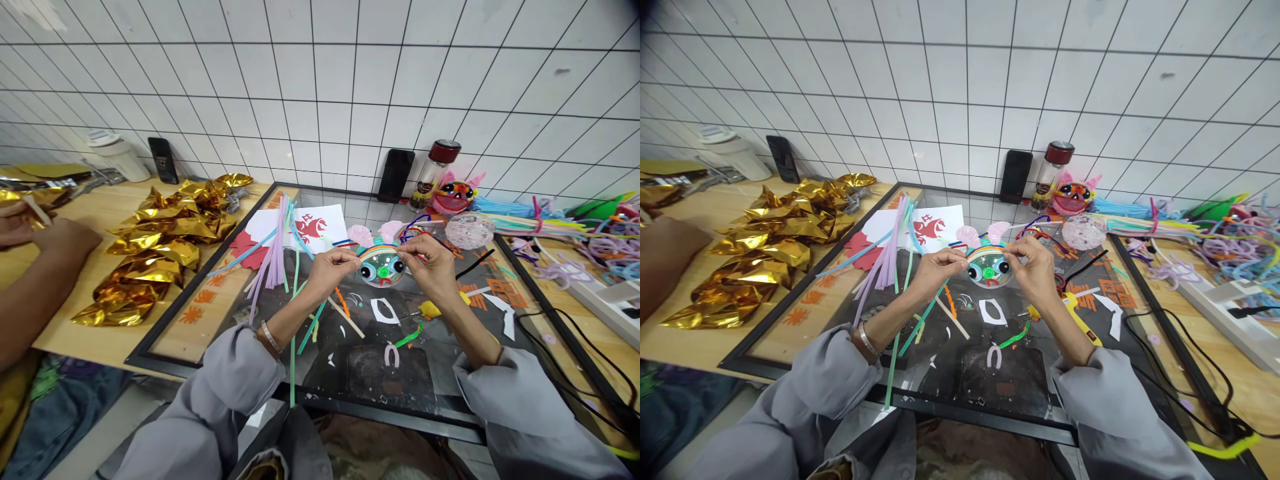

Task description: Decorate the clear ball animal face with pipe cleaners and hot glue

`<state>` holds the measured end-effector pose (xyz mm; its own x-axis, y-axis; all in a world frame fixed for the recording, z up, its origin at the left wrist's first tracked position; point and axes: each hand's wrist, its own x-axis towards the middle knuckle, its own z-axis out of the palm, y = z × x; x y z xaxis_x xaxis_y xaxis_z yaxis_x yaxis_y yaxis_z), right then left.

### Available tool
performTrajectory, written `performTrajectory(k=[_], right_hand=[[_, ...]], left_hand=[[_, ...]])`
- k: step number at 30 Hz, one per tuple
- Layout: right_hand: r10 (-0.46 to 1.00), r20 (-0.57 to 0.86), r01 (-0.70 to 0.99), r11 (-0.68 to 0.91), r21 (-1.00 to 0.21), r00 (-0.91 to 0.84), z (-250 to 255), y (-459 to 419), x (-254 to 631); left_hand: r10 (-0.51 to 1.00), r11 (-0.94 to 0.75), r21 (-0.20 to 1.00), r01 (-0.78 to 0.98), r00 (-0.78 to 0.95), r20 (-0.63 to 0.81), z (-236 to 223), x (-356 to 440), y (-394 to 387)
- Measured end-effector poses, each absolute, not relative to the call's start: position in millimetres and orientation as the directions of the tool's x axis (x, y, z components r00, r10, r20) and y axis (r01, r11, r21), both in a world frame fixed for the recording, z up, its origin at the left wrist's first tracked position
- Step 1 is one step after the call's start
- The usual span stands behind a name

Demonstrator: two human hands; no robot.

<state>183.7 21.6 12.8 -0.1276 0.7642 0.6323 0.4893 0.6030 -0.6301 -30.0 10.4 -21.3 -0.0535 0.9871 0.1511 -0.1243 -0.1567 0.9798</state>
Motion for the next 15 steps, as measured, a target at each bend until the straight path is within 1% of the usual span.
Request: performTrajectory(k=[15], right_hand=[[0.781,0.608,0.545,0.575,-0.610,-0.142,15.3,20.9,182.6]], left_hand=[[0.985,-0.159,0.984,-0.075,-0.073,0.154,-21.2,-27.5,11.4]])
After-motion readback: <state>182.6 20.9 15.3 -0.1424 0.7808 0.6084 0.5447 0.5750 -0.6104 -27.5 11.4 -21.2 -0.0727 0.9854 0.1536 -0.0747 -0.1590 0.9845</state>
